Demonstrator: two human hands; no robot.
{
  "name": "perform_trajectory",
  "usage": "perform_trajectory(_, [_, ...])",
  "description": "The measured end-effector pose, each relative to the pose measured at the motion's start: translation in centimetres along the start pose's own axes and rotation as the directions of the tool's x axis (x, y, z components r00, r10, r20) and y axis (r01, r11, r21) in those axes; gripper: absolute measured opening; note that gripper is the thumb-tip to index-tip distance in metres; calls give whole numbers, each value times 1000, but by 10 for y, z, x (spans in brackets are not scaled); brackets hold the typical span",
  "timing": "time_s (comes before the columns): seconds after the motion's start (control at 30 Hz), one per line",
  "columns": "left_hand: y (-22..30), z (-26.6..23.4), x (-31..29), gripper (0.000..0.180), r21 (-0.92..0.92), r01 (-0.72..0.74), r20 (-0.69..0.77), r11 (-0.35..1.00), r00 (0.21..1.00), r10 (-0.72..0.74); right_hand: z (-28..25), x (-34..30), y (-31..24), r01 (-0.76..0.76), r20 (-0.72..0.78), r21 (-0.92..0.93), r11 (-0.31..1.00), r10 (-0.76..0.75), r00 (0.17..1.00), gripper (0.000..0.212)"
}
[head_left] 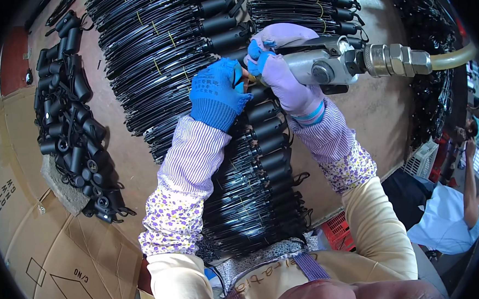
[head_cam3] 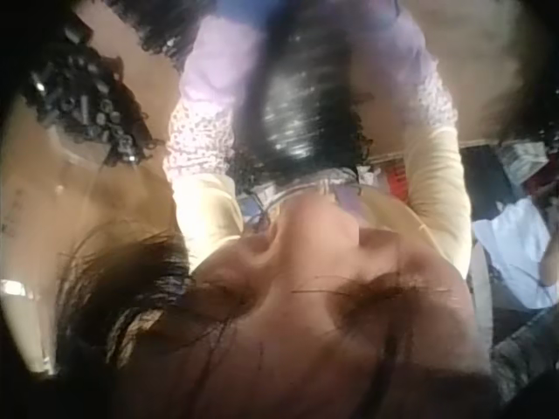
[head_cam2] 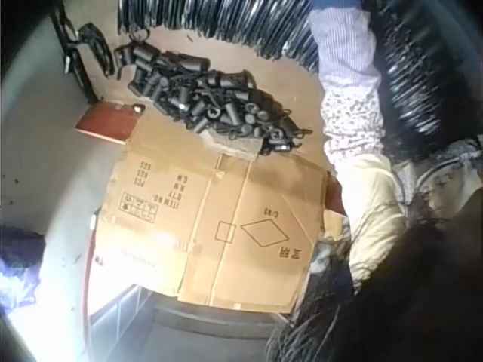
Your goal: Assembling and fastening small parts onto black rods using a pneumatic tool at an industrial workstation.
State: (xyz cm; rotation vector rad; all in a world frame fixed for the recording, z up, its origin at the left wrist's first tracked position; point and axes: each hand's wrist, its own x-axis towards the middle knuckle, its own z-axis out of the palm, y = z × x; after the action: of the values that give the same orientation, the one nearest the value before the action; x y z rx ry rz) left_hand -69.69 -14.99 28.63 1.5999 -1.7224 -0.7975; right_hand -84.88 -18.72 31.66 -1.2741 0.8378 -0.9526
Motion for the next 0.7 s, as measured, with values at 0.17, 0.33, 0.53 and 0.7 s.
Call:
perform_trajectory(0.17, [-3,4,-8,13,-109,89,-91,990,991,-99,10,1,-4,47,-108,15,999,-45,993,13])
perform_trajectory(0.33, [1,9,-7,12,-74,54,-167,996,984,-65,3,5,-19,153,-24,-172,973,-159,987,12])
perform_trajectory(0.53, [8,13,0,11,-43,-6,-164,999,986,-1,3,6,-17,200,-101,-247,948,-230,968,12])
perform_trajectory(0.7, [8,12,2,10,-99,-3,-168,995,986,-14,3,10,-23,125,-96,-167,978,-142,985,9])
